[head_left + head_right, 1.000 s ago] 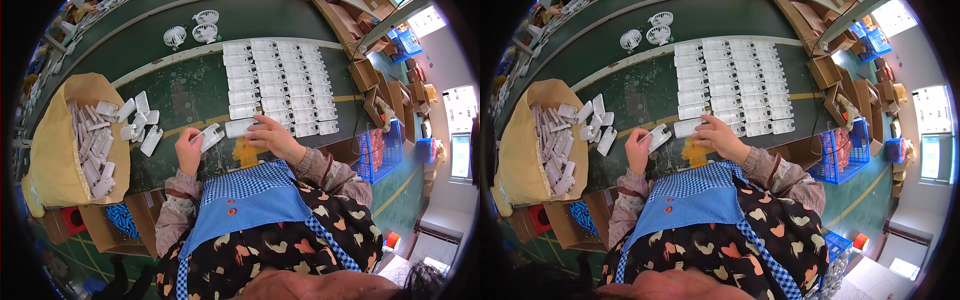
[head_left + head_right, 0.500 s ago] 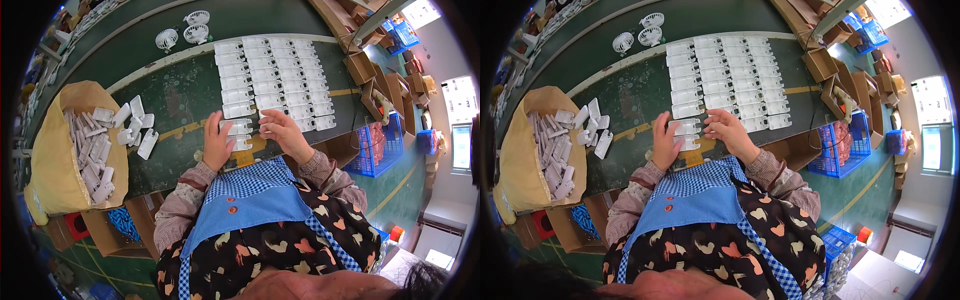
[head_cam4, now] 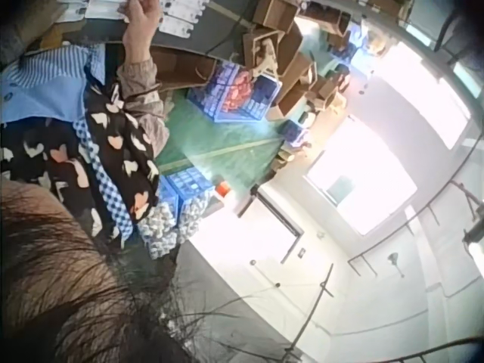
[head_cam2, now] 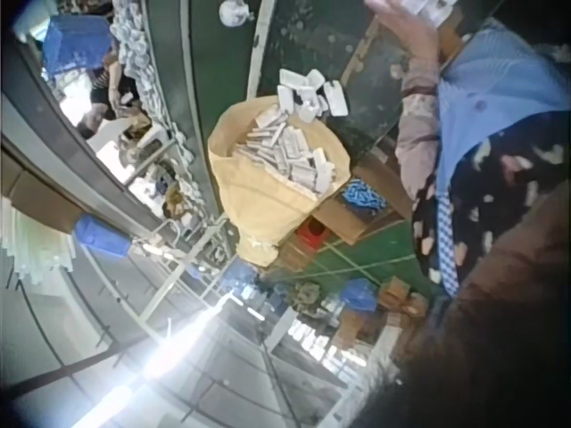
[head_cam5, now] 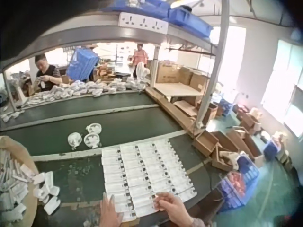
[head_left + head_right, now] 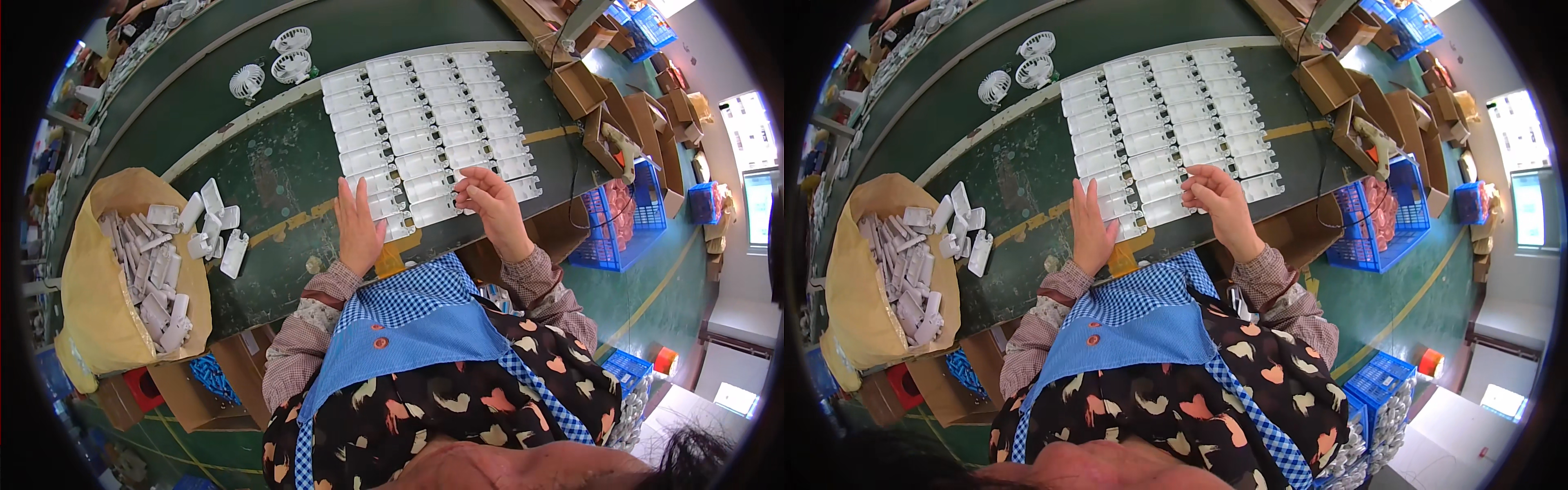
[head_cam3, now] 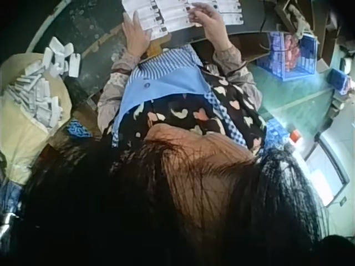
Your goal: Assembling white plastic housings onto a tray and using a hot glue gun to secure blue electronic components inside them.
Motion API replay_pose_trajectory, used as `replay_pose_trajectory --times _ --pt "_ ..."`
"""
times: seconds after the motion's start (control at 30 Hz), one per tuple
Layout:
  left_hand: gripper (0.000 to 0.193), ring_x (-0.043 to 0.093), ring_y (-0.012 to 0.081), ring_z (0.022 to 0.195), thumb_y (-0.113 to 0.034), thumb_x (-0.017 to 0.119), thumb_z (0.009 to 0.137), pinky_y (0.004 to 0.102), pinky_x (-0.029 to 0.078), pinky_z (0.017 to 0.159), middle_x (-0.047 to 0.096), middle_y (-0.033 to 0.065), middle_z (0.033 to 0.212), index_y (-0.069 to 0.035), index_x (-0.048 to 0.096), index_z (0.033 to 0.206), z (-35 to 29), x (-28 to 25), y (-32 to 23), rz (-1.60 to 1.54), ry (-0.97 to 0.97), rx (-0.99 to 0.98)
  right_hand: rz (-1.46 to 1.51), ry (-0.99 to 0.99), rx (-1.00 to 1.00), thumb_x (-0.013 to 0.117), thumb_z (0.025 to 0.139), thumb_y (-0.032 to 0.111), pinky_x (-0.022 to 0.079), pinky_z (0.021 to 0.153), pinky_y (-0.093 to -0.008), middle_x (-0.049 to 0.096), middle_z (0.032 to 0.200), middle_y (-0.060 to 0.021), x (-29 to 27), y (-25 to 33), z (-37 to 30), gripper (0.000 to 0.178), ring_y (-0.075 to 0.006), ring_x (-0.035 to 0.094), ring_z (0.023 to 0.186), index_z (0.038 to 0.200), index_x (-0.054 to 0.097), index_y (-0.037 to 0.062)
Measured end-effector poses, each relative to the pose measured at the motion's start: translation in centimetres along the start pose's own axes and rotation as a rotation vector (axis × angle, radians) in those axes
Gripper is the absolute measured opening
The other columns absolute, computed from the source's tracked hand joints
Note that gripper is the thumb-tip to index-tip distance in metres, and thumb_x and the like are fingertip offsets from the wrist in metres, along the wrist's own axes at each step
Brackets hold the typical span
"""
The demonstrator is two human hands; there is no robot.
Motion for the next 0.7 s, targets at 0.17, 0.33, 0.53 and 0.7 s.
replay_pose_trajectory --times 0.17,0.33,0.53,0.7 --pt "0.084 0.016 0.0485 0.129 -0.004 0.065 0.071 0.0505 0.016 0.107 0.01 0.0343 0.14 0.002 0.015 0.138 0.3 0.4 -0.4 -0.037 0.015 -0.018 -0.052 0.013 -0.018 0.05 0.088 0.003 0.05 0.076 -0.0256 0.061 0.094 -0.0064 -1.0 -0.3 0.0 0.027 -0.0114 0.059 0.08 0.115 0.052 0.0003" --pt "0.084 0.015 0.0484 0.13 -0.003 0.064 0.07 0.0504 0.015 0.107 0.01 0.0341 0.14 0.002 0.015 0.138 0.4 0.8 -0.5 -0.027 0.021 -0.021 -0.061 0.007 -0.057 0.05 0.088 0.003 0.049 0.075 -0.0253 0.061 0.093 -0.0061 -1.4 -0.2 0.1 0.027 -0.0115 0.059 0.08 0.115 0.052 0.0003" --pt "0.084 0.014 0.0463 0.131 -0.004 0.062 0.068 0.0485 0.015 0.108 0.009 0.0313 0.142 0.0 0.015 0.139 0.5 1.1 -0.3 -0.06 0.007 -0.024 -0.054 0.001 -0.074 0.05 0.088 0.003 0.049 0.074 -0.0249 0.061 0.093 -0.006 -2.4 -0.3 0.7 0.027 -0.0116 0.059 0.079 0.114 0.052 0.0" --pt "0.087 0.013 0.0396 0.135 -0.009 0.065 0.068 0.0432 0.015 0.11 0.011 0.0246 0.145 -0.002 0.018 0.14 2.9 -1.7 1.5 -0.225 -0.098 -0.02 -0.071 -0.047 -0.096 0.051 0.087 0.003 0.048 0.074 -0.0249 0.061 0.091 -0.0052 -3.4 0.4 0.4 0.027 -0.0117 0.059 0.079 0.113 0.053 -0.0003"
Point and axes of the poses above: each hand's wrist, its own z-axis towards the middle knuckle, its own x-axis out of the palm, y = z × x, the point moved 8 cm from there along z, towards the middle knuckle
